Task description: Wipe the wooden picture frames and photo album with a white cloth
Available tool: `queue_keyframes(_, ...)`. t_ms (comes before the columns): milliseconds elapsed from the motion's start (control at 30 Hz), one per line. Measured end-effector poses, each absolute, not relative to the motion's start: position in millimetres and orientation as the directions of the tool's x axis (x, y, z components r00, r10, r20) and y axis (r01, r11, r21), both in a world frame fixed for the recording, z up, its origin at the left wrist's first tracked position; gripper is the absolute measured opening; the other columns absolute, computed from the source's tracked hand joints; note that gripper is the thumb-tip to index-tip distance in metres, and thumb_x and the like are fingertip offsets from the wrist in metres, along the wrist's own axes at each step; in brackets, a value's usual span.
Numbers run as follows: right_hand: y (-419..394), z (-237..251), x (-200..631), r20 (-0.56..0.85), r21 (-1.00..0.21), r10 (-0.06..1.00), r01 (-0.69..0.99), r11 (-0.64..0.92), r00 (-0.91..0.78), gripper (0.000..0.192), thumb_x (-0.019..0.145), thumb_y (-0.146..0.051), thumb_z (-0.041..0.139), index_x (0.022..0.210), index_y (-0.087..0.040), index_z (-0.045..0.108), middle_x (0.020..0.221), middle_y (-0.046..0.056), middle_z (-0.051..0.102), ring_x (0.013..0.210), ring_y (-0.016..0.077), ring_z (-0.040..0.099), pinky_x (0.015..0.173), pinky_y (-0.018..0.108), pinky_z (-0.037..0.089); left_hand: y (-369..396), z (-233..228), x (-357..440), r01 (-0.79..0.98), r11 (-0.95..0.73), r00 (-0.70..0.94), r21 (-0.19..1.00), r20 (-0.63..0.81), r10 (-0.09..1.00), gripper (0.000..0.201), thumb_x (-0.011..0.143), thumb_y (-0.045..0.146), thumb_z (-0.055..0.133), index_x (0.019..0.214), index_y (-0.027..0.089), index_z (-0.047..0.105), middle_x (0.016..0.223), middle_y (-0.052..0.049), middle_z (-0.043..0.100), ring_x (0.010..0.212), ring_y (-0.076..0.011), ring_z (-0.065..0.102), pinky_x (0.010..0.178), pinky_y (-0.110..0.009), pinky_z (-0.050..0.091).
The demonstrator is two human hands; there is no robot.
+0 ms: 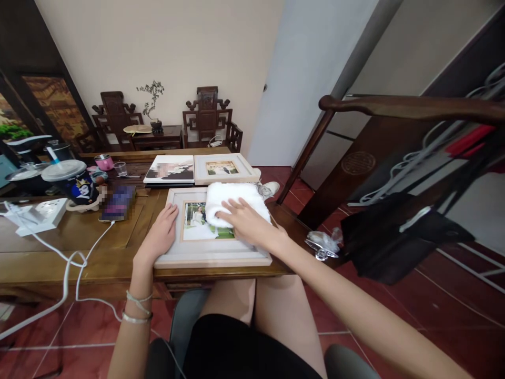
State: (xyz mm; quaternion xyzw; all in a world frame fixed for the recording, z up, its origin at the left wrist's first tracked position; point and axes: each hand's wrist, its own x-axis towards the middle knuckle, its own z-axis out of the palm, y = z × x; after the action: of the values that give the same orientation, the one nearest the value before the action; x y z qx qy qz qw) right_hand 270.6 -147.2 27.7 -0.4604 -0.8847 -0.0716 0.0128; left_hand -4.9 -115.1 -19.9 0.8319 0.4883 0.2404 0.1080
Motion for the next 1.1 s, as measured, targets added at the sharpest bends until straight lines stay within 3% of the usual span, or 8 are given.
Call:
queue_keyframes(200,-227,56,278,-0.046,-0.072,0.747,0.749,0.659,-0.663,0.064,0.072,0.009,0.039,0.127,-0.018,0.060,0.139,0.018,0.056,0.134,0.0299,0.047,0.109,0.049,0.038,-115,-22,-4,0.765,-0.509,0.408,0.395,0.315,0.857,0.053,0.096,0.026,0.032,0.143,0.006,0.048,0.154,-0.017,0.042,0.149,-0.0272,0.029,0.123,-0.050,0.023)
queue_keyframes(333,-245,55,273,-0.033,-0.120,0.752,0.749,0.651,-0.659,0.070,0.070,0.009,0.040,0.131,-0.019,0.057,0.149,0.018,0.047,0.143,0.0319,0.038,0.112,0.053,0.036,-115,-23,-4,0.769,-0.506,0.407,0.391,0.311,0.859,0.052,0.098,0.029,0.033,0.142,0.008,0.049,0.154,-0.016,0.043,0.149,-0.0268,0.028,0.124,-0.049,0.023)
queue_keyframes(533,-182,26,271,0.117,-0.056,0.823,0.823,0.565,-0.556,0.073,0.070,0.009,0.043,0.138,-0.017,0.052,0.155,0.019,0.040,0.147,0.0308,0.029,0.117,0.057,0.027,-115,-22,-4,0.760,-0.515,0.412,0.397,0.318,0.854,0.051,0.098,0.030,0.035,0.142,0.011,0.050,0.154,-0.014,0.044,0.149,-0.0263,0.028,0.123,-0.050,0.024)
queue_keyframes(700,-104,18,280,0.230,-0.006,0.867,0.890,0.455,-0.442,0.068,0.078,0.005,0.044,0.143,-0.014,0.047,0.156,0.019,0.039,0.146,0.0331,0.029,0.115,0.056,0.027,-118,-18,-4,0.763,-0.502,0.413,0.408,0.291,0.863,0.052,0.098,0.033,0.035,0.142,0.009,0.050,0.154,-0.015,0.042,0.149,-0.0278,0.028,0.123,-0.051,0.023)
queue_keyframes(900,-104,18,271,0.136,0.096,0.838,0.848,0.521,-0.529,0.071,0.074,0.010,0.041,0.139,-0.016,0.055,0.154,0.018,0.041,0.143,0.0372,0.032,0.112,0.062,0.024,-118,-16,-5,0.763,-0.502,0.412,0.407,0.291,0.863,0.051,0.098,0.033,0.036,0.142,0.011,0.050,0.154,-0.014,0.042,0.149,-0.0271,0.027,0.123,-0.050,0.023)
queue_keyframes(1100,-184,40,274,-0.003,-0.007,0.772,0.772,0.636,-0.636,0.067,0.071,0.010,0.042,0.129,-0.016,0.062,0.146,0.019,0.050,0.140,0.0353,0.038,0.111,0.060,0.029,-114,-23,-5,0.766,-0.511,0.411,0.391,0.314,0.856,0.051,0.098,0.031,0.035,0.142,0.011,0.050,0.154,-0.014,0.044,0.149,-0.0267,0.028,0.123,-0.050,0.023)
